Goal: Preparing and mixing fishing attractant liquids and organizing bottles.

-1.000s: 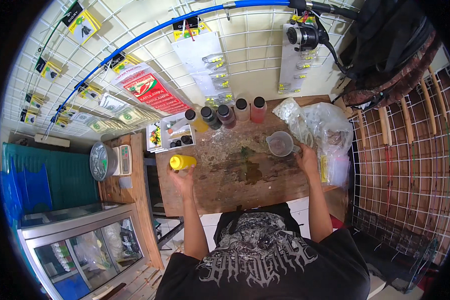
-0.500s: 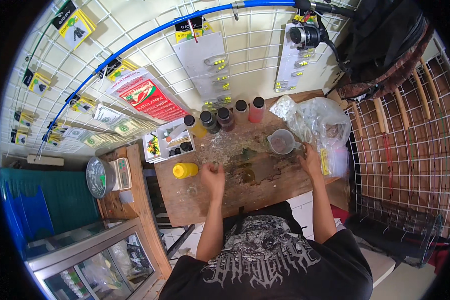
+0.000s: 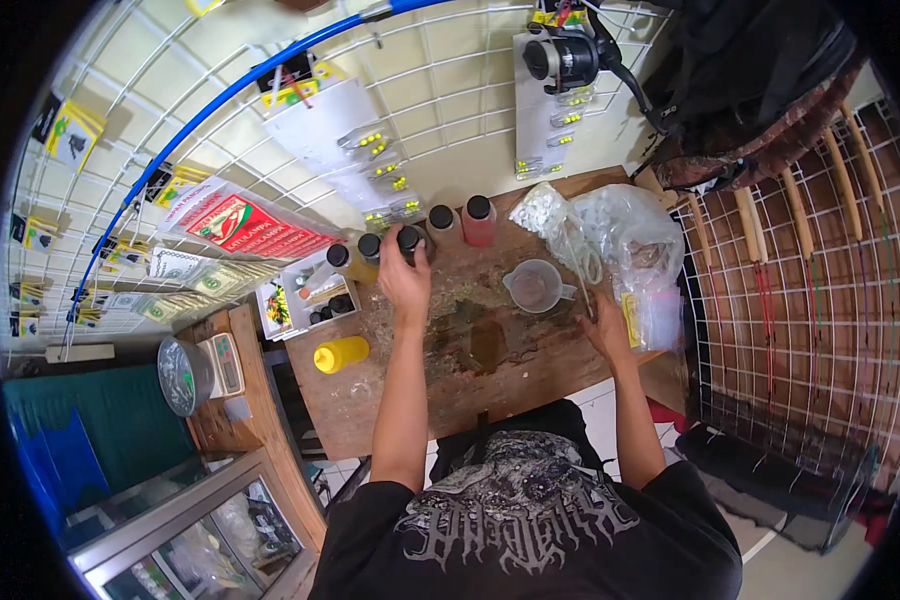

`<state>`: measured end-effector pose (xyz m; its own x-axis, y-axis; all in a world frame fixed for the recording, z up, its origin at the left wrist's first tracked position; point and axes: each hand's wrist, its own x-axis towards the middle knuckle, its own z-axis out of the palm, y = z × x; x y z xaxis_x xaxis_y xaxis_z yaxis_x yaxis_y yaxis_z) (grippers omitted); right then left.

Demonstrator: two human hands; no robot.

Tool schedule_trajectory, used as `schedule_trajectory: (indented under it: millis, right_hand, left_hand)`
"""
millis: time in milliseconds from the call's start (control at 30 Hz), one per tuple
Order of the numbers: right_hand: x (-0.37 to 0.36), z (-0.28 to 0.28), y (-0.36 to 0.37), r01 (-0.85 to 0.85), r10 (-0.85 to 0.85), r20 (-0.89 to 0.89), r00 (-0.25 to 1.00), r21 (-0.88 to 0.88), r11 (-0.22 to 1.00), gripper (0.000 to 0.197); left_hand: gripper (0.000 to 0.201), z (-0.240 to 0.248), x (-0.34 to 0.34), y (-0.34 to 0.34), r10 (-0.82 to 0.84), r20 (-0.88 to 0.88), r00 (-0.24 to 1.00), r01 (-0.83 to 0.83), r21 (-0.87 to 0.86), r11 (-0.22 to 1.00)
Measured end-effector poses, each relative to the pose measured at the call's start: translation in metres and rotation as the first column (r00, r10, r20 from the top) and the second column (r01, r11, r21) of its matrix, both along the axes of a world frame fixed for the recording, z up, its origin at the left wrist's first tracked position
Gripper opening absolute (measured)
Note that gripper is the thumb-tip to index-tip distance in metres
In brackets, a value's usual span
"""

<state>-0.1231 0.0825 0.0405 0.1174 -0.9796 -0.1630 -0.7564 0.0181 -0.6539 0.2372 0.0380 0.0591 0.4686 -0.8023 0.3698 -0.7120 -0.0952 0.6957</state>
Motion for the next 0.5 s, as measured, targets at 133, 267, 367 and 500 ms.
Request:
schedule_trajectory:
  millis: [133,267,367,500]
  right_hand:
    - [-0.008,-0.004,-0.024,-0.087,0.086,-0.012,0.996,-0.149,0.985,0.053]
    - [-0.013,0.004,-0.045,-0.128,0.131,0.023,0.991,-0.096,0.987,0.049]
    - [-0.018,0.012,-0.056,-0.131,0.132,0.038,0.991,-0.015,0.991,0.047]
    - [-0.020,0.014,-0.063,-0.132,0.135,0.065,0.989,-0.040,0.990,0.044]
  left_hand:
    - [0.041,0.000,-0.003,0.014,0.039,-0.071,0.997,-0.040,-0.016,0.999]
    - [0.041,0.007,-0.013,0.030,0.036,0.025,0.999,-0.036,0.001,0.999]
    - [0.045,0.007,-0.022,0.034,0.022,0.021,1.000,-0.022,-0.001,1.000]
    - [0.048,-0.009,-0.023,0.033,0.101,-0.043,0.994,-0.099,0.038,0.994]
